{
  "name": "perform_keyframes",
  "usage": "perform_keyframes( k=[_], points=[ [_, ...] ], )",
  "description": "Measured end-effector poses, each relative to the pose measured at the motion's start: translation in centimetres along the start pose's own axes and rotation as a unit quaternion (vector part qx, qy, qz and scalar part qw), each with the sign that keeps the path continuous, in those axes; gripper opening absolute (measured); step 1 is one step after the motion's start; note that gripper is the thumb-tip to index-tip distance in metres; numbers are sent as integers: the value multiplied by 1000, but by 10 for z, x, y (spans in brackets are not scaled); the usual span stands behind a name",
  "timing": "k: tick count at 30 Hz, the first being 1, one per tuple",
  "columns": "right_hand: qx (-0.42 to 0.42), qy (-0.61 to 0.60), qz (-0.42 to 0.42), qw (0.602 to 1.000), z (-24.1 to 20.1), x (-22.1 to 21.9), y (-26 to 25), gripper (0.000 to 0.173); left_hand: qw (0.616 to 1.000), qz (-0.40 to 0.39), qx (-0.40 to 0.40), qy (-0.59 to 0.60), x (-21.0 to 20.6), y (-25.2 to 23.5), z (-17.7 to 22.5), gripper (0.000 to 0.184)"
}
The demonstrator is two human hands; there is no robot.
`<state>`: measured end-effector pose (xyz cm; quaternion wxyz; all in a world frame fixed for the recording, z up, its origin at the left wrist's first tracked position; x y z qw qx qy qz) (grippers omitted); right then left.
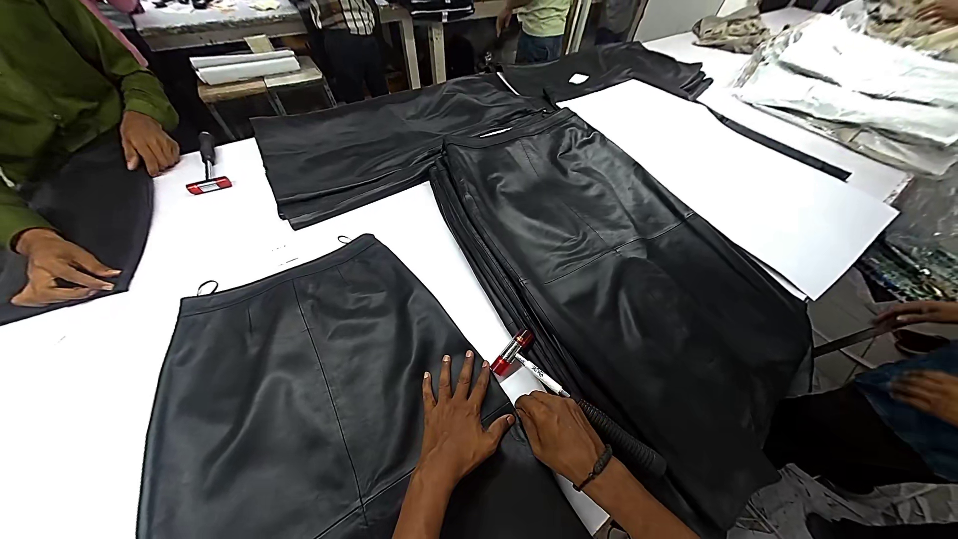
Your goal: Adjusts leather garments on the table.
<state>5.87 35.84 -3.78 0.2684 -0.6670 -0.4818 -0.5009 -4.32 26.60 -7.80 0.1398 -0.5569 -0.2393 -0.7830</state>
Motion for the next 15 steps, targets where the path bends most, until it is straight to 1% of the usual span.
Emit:
perform_keyframes(
  k=[6,10,13,15],
  points=[
    [50,36,15,998,-7,2,-3,27,1000,-15,3,7,1,0,1,93],
    [74,74,-1,995,-11,1,-7,24,1000,-8,-1,14,2,0,2,93],
    [72,96,-29,992,-12,-3,-10,24,1000,-15,1,13,2,1,2,92],
    [75,106,-30,991,-12,-5,-11,23,1000,-17,0,16,2,0,2,92]
  ],
)
Point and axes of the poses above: each hand's wrist, its own y-axis away from the middle knuckle, its own x-axis out of the back of the hand, z = x × y, the point moved 9 cm from there along -y, towards the middle knuckle, and after that the axes turned 5 degrees about -x, right-handed, at the moved point
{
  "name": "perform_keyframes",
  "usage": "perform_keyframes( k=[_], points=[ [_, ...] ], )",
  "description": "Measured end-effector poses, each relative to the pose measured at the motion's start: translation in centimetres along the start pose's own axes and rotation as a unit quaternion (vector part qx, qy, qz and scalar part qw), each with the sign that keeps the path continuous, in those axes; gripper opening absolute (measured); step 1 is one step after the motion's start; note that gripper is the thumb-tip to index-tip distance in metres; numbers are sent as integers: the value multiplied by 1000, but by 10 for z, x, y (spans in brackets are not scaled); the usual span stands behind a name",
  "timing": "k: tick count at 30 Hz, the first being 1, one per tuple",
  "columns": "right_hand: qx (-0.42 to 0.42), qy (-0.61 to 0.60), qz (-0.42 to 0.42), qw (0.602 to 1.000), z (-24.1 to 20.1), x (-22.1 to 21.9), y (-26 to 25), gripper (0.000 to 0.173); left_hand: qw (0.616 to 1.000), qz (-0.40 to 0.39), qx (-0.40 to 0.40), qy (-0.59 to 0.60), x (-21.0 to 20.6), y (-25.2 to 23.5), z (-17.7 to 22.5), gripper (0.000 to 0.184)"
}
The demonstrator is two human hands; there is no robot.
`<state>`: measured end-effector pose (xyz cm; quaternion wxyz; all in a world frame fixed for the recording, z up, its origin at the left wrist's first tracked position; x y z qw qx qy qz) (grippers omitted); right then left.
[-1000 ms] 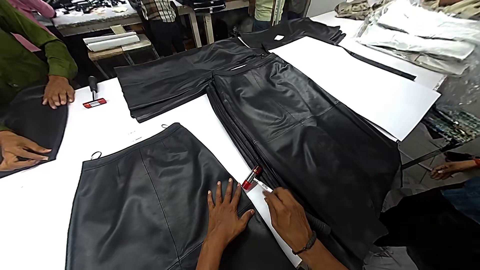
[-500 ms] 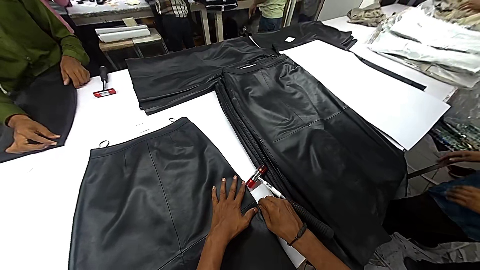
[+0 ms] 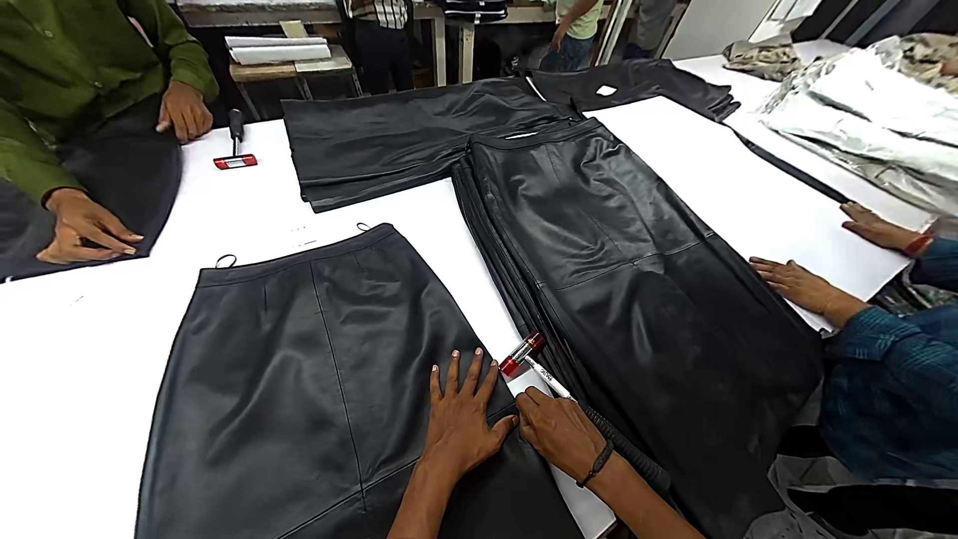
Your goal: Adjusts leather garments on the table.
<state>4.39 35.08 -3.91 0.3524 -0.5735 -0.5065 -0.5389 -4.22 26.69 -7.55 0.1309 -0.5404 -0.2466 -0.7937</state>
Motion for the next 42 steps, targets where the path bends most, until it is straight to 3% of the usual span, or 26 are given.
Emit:
perform_keyframes(
  k=[8,12,13,15,16,17,21,23,31,42],
  points=[
    [-12,-16,142,990,5,13,5,16,1000,-3,2,7,-2,-1,-2,92],
    [-75,-166,177,967,23,21,16,17,1000,-2,0,10,-2,0,-1,92],
    [-111,-254,138,951,29,18,19,19,1000,-3,0,12,-2,0,-1,92],
    [-183,-440,71,877,34,11,27,17,1000,-1,-1,16,-1,0,-2,92],
    [-207,-494,57,842,34,7,31,15,1000,1,-2,15,-2,0,-2,92],
    [-219,-503,62,834,36,3,35,15,1000,3,-3,14,-2,0,-2,92],
    [-149,-258,135,945,30,1,34,24,1000,3,-3,9,-3,-1,-2,94],
    [-111,-186,155,964,21,3,29,25,1000,4,-2,11,-3,-1,-2,94],
    [-71,-121,32,990,14,5,8,25,1000,-3,-1,10,-3,-1,-2,94],
    [-75,-45,-37,996,5,-2,-3,22,1000,2,-2,13,-3,-1,-2,91]
  ],
)
Point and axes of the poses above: each hand's wrist, its own y-axis away from the middle knuckle, its own x-axis out of the back of the hand, z = x × y, the point moved 9 cm from there along -y, towards the middle knuckle, and after that the axes turned 5 degrees about -x, right-handed, at the moved point
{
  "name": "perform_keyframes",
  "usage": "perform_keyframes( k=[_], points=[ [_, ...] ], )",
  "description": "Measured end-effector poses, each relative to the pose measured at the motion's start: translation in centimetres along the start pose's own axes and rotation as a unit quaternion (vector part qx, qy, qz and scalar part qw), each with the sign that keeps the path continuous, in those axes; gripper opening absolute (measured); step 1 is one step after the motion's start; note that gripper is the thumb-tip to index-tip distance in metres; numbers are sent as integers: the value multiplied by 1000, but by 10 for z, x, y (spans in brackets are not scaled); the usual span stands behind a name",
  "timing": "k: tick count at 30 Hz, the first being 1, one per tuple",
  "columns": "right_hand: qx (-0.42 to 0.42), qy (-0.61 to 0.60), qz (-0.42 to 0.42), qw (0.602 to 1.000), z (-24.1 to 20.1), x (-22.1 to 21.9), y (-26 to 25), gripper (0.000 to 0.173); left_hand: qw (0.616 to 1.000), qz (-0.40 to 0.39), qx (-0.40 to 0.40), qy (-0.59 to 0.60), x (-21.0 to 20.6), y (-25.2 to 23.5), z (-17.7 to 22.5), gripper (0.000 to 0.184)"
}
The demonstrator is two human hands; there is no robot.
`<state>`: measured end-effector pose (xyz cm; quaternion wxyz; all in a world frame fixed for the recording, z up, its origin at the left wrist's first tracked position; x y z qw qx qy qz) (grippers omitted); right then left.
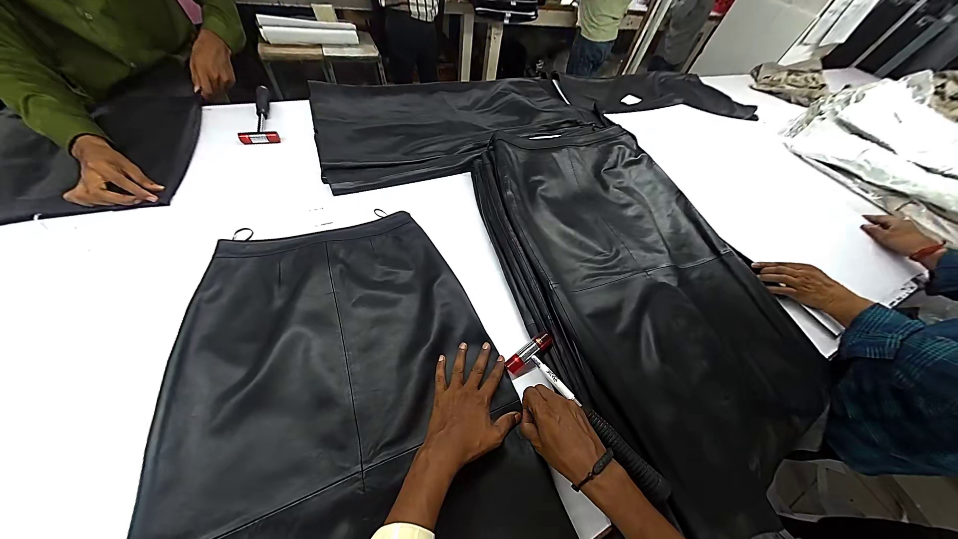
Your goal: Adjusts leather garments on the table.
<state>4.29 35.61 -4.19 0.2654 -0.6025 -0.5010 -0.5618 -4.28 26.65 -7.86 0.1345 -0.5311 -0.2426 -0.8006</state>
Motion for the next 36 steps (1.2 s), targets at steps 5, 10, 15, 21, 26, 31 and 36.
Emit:
perform_keyframes(
  k=[5,10,15,21,26,31,36],
  points=[
    [7,-25,99,995,3,1,7,16,1000,5,-1,2,0,0,0,92],
    [-12,-72,212,975,12,5,20,12,1000,4,-4,0,0,0,0,92],
    [-8,-109,275,955,18,10,33,15,1000,6,-4,-2,1,0,1,93],
    [13,-125,244,962,18,5,33,26,1000,6,-3,-5,0,-1,0,92],
    [28,-88,244,965,12,2,27,25,1000,9,-4,-8,0,0,0,93],
    [-3,-84,216,973,11,0,17,17,1000,2,-3,-2,0,0,1,91],
    [-51,-138,180,973,18,-7,15,15,1000,13,-3,0,1,0,0,92]
  ],
)
Point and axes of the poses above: each hand's wrist, its own y-axis away from the middle knuckle, its own x-axis out of the back of the hand, z = x × y, the point moved 9 cm from there along -y, towards the middle knuckle, and after that the axes turned 5 degrees about -x, right-handed, at the moved point
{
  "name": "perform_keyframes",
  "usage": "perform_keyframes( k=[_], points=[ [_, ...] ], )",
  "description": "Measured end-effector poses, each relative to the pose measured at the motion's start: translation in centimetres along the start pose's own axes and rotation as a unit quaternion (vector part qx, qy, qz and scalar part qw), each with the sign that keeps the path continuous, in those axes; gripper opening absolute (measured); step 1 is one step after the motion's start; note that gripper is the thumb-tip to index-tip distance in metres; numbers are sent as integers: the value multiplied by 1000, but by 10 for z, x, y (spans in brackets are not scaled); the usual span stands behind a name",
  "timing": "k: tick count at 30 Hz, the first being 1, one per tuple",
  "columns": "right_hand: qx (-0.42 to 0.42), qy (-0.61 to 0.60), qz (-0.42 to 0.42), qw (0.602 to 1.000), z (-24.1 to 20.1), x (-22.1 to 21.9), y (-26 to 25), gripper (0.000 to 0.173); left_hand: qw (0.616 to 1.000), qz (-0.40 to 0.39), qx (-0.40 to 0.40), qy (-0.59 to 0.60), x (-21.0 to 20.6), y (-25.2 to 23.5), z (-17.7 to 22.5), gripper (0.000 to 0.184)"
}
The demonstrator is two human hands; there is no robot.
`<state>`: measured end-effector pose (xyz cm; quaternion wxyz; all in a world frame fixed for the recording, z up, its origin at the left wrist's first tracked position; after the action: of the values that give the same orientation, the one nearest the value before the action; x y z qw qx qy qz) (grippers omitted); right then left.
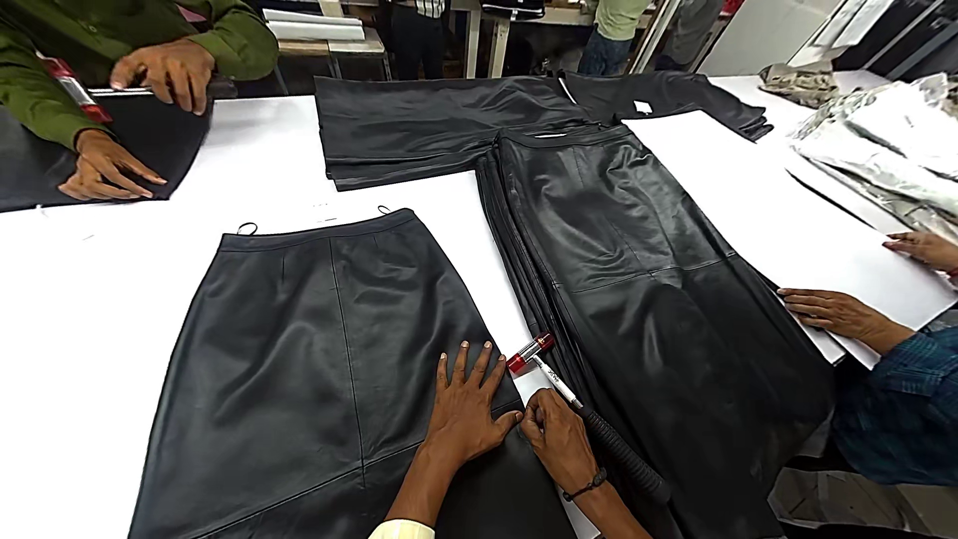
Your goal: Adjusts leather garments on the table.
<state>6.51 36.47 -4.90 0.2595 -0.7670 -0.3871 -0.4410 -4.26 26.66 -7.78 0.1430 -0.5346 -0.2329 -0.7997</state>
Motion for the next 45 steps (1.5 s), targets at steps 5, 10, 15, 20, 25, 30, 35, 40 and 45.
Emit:
perform_keyframes(
  k=[5,10,15,20,25,30,35,40,45],
  points=[
    [-60,-43,-40,996,8,-2,0,16,1000,-2,1,10,1,0,1,92],
    [-163,-189,-127,960,21,-5,0,14,1000,-7,2,10,2,0,1,91],
    [-146,-232,-40,961,24,6,12,20,1000,-5,-1,12,1,0,1,92],
    [-10,-76,49,996,14,11,17,27,1000,-7,1,10,0,-1,0,91],
    [24,-18,52,998,2,7,11,23,1000,-12,2,2,-1,-1,0,93],
    [-98,-167,20,981,15,6,5,22,1000,-20,5,6,0,0,0,93],
    [-46,-110,61,991,8,3,-4,23,1000,-16,4,11,1,0,0,92],
    [34,-36,47,998,-9,2,-13,23,1000,-20,3,10,0,0,-1,90],
    [44,14,-29,999,-16,2,-21,23,1000,-20,4,8,-1,0,-1,91]
  ],
)
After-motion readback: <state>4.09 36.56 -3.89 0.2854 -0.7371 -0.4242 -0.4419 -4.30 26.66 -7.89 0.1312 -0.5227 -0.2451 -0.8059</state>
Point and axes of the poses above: each hand's wrist, its own y-axis away from the middle knuckle, its own x-axis out of the back of the hand, z = x × y, the point moved 9 cm from there along -y, towards the middle knuckle, and after that the axes turned 5 degrees about -x, right-handed, at the moved point
